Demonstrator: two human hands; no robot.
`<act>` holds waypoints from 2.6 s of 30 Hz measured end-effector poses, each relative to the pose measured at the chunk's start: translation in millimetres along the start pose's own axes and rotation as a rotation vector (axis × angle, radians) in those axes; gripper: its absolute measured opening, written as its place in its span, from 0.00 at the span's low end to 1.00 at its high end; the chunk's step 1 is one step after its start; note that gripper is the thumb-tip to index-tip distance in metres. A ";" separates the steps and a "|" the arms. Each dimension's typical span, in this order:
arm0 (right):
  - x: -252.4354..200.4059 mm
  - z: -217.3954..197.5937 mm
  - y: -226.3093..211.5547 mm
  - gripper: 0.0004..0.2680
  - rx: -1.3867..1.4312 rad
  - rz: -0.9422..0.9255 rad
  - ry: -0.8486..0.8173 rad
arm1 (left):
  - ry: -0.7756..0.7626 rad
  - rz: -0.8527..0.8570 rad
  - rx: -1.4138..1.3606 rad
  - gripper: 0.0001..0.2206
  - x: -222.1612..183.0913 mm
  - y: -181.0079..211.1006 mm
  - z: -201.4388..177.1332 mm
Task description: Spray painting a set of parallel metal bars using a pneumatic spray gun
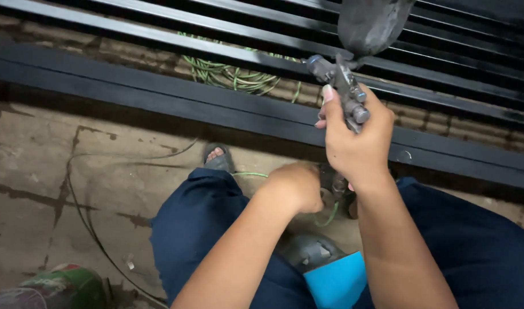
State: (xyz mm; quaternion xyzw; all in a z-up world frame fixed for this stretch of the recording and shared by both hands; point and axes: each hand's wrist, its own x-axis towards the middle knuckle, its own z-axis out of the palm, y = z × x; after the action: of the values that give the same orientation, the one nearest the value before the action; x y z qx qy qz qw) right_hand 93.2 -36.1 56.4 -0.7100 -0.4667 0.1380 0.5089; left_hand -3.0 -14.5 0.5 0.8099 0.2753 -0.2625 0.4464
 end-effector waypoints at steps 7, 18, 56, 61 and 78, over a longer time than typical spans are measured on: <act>6.9 15.2 -13.2 0.10 -0.019 -0.033 -0.048 | -0.032 -0.066 -0.028 0.17 -10.6 4.6 -12.4; 13.6 33.7 -31.2 0.11 0.041 -0.114 -0.092 | -0.121 -0.063 -0.043 0.27 -34.0 10.6 -35.9; 2.6 -6.6 2.6 0.10 -0.082 -0.028 0.070 | -0.071 0.006 -0.001 0.23 -23.4 19.7 -22.4; 8.6 4.8 -3.4 0.10 -0.059 -0.043 0.049 | -0.038 -0.031 -0.045 0.27 -13.2 15.8 -21.7; 20.0 31.2 -15.9 0.10 -0.011 -0.095 -0.059 | -0.089 -0.058 -0.057 0.31 -18.0 10.6 -29.1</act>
State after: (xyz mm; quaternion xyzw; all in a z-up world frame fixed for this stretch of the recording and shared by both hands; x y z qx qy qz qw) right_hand 74.5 -0.9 61.7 -0.6857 -0.5153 0.1318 0.4969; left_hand -3.4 2.1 32.2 0.7761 0.2860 -0.3031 0.4733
